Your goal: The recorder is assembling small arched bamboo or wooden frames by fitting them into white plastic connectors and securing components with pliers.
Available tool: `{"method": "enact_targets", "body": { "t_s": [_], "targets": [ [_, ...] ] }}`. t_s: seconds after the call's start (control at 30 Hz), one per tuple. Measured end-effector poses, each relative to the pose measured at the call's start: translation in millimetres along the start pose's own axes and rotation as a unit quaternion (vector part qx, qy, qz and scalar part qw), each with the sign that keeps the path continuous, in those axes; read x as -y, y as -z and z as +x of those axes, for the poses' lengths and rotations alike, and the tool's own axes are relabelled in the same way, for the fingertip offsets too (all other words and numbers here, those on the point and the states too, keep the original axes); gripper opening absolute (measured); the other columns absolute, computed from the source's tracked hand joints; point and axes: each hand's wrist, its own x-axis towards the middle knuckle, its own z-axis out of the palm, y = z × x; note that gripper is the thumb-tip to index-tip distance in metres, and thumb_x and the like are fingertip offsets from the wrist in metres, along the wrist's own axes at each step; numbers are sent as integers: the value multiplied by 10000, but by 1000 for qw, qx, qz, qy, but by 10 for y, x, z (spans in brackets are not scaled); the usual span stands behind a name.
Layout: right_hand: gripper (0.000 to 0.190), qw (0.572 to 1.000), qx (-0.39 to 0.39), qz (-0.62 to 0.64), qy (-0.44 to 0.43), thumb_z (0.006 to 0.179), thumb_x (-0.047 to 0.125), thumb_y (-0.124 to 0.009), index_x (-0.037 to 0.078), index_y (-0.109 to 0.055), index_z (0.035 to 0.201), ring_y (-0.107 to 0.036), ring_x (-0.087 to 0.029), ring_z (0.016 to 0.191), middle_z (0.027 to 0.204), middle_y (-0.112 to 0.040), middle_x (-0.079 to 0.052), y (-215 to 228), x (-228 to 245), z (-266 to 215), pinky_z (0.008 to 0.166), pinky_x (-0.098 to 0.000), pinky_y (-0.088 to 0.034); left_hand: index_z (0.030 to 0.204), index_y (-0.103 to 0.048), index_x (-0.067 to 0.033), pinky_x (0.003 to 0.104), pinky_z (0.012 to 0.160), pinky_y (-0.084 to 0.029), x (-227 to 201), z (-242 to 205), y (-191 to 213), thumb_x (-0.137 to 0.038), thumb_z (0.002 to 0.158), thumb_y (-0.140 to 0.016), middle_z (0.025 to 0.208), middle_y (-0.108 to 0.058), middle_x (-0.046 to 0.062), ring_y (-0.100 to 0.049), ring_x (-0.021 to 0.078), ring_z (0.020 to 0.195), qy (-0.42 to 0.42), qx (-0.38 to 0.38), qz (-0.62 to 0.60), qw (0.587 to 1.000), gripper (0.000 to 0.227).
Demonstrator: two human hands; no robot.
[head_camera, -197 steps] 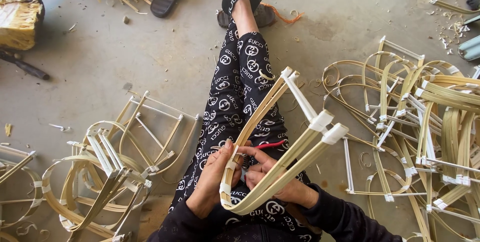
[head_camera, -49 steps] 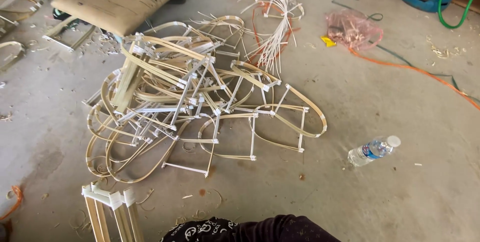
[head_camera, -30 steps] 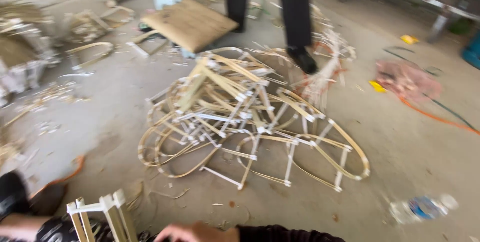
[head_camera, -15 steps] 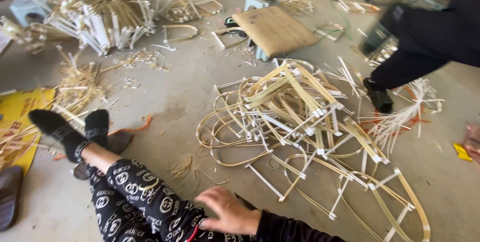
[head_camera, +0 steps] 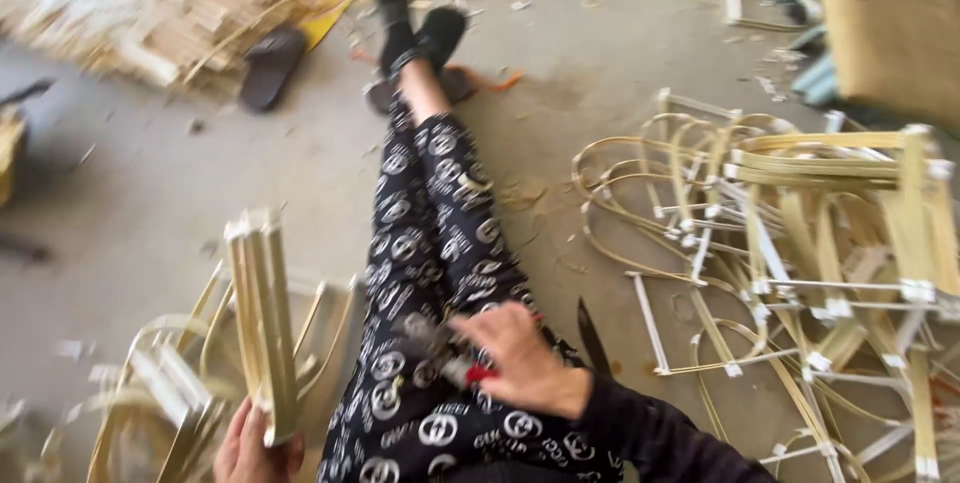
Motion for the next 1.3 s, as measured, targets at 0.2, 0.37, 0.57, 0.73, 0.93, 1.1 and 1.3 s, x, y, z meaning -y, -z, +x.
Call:
{"method": "enact_targets", "body": {
  "t_s": [0.2,0.37,0.57,0.73,0.93,1.1,1.3],
  "targets": [
    [783,880,-275,342,-183,820,99,-766,22,-409,1512,-568,-213,1261,1370,-584,-106,294,-427,-668,1098,-383,-440,1296,-569,8,281,415,-383,-903,-694,-622,-192,1063,-509,833,-624,93,-538,162,527,-9,-29,-55,998,313],
    [702,820,-312,297,-377,873,106,-733,42,-456,1516,-633,-227,1073,1218,-668,-133,-434,-1840,-1448,939,-381,-520,1068,-572,-8,264,450,-395,-959,-814,-426,-172,1061,-565,826,-638,98,-554,152,565,-57,7,-103,993,164],
    [624,809,-340,344,-334,1033,459,-511,74,-529,1523,-592,-206,1326,1460,-641,-71,-1751,-2964,-2364,1143,-358,-412,1041,-539,-49,270,504,-419,-1413,-800,-134,-187,1107,-584,840,-637,99,-588,167,637,-72,-67,-91,991,160],
    [671,869,-274,189,-367,945,450,-609,90,-523,1504,-569,-250,1313,1441,-621,-95,-1936,-2978,-2420,1117,-385,-407,1463,-475,-66,278,579,-473,-1840,-522,144,-141,1147,-543,899,-643,90,-608,168,697,-157,-140,-103,972,332],
    [749,914,-204,-24,-348,837,433,-725,110,-516,1481,-540,-300,1297,1417,-595,-121,-1177,-2916,-1512,1085,-418,-399,1566,-417,-1,282,599,-461,-2097,141,-3,-85,1175,-551,967,-621,106,-609,160,766,-238,-110,-112,959,422],
    [828,930,-132,-211,-270,747,413,-821,127,-512,1461,-513,-341,1285,1398,-572,-142,-115,-2722,-94,1059,-445,-392,1326,-544,-46,261,508,-462,-2051,691,-922,-217,1063,-549,887,-648,47,-601,138,655,-203,-97,-52,973,314],
    [751,957,75,256,-114,794,138,-784,155,-502,1490,-651,-192,1032,1349,-630,-75,1265,-969,2082,892,-350,-547,1272,-487,-15,284,473,-494,-1399,1384,-1612,-292,1085,-476,770,-682,78,-620,148,564,-122,-4,-99,988,335]
  ]
}}
